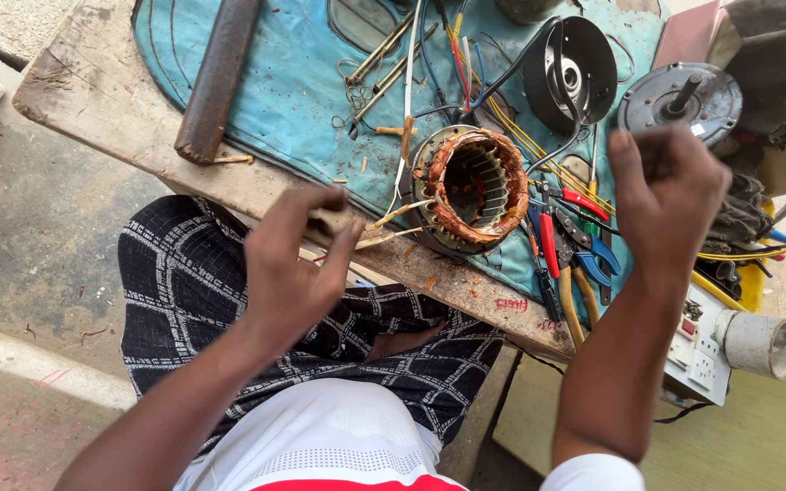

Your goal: The person sits at a workbench and strips the insulation from the ends of red, white and blue wires using pliers, twisting the exposed conductors. They then attach the prepared wires to the terminals of a disassembled electric motor stator on the bench, pressing and securing the connections by hand.

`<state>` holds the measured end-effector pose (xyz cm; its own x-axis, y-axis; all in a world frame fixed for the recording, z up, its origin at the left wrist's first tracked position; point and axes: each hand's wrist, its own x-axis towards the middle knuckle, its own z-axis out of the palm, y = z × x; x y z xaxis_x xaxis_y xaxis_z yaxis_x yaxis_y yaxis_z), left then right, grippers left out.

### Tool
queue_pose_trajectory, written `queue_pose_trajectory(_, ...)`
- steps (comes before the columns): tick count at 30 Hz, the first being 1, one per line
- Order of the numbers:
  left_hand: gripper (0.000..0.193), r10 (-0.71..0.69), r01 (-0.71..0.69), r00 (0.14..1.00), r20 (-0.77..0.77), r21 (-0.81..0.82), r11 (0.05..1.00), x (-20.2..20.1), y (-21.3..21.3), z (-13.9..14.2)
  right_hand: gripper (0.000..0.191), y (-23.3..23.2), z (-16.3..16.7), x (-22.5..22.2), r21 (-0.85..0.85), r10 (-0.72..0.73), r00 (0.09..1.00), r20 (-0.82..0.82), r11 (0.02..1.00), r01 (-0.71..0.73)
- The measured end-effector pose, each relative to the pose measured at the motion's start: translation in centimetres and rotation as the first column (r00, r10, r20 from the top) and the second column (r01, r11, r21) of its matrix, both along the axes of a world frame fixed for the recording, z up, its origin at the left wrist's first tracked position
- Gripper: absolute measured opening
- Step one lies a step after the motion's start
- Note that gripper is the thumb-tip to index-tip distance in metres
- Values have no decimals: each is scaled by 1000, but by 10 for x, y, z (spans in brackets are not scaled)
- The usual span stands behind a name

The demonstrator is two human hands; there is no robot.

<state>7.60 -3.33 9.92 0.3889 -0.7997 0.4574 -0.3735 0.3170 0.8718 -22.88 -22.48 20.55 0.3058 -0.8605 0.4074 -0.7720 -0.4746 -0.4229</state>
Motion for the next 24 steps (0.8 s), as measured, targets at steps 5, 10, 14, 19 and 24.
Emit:
queue_pose_trajectory(5,40,-159,178,977,-143,130,975,7,-47,16,20,65,-13,9,94,-42,927,372,996,8)
queue_pose_trajectory(10,44,-162,169,982,-99,77,983,-4,-62,21,21,112,-30,17,161,-137,864,485,985,66)
queue_pose_trajectory(14,42,-170,199,970,-174,162,966,-3,-66,19,20,128,-41,12,202,-159,878,452,977,73)
queue_pose_trajectory(19,39,-181,188,979,-94,71,980,2,-65,13,21,133,-51,3,216,-158,883,442,974,66)
queue_pose_trajectory(24,46,-230,239,968,-102,85,967,2,-70,11,21,134,-59,2,239,-167,862,478,969,56)
